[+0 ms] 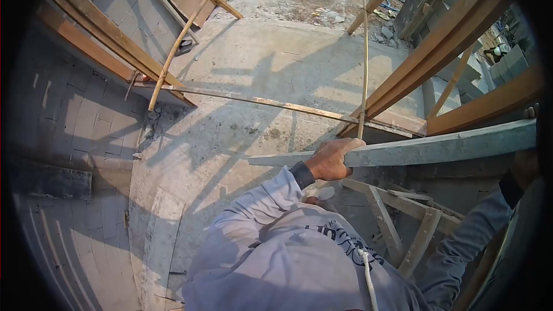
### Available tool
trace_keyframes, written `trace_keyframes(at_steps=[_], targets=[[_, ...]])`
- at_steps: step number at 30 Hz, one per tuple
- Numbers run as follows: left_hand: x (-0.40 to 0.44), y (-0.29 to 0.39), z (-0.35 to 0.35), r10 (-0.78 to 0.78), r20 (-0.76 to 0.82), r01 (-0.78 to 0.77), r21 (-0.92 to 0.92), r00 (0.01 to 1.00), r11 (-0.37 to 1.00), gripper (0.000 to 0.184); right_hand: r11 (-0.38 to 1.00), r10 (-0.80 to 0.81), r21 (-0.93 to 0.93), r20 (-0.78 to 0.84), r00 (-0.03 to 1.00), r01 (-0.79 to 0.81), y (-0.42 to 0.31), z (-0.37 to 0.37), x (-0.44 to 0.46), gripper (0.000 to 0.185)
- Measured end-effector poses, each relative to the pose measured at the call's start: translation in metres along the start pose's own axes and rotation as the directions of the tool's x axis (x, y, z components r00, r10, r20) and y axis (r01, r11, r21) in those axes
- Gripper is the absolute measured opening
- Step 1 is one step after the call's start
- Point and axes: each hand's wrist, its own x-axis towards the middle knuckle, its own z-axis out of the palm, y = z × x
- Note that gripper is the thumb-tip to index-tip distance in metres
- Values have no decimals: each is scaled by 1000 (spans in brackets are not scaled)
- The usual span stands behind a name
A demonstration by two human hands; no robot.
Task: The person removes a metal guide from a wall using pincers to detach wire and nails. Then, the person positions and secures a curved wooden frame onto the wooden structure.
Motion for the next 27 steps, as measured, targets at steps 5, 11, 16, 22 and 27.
trace_keyframes(at_steps=[5, 11, 16, 22, 27], targets=[[-70, -18, -90, -103, -232, 169, 284, 967, 944, 46, 995, -51, 87, 98, 994, 42, 24, 46, -10, 68], [-96, -23, -182, 28, -621, 366, 496, 783, 787, 43, 961, -193, 229, 155, 969, 155, 57, 105, 14, 68], [-61, -58, -246, 235, -844, 471, 476, 483, 743, 44, 921, -162, 288, -329, 930, 262, 89, 191, 39, 72], [-18, -106, -308, 289, -873, 482, 463, 392, 744, 63, 873, -362, 414, 200, 910, 256, 180, 108, 105, 65], [-8, -150, -343, 79, -947, 534, 243, 311, 810, 78, 897, -372, 353, 275, 887, 267, 209, 175, 110, 69]])
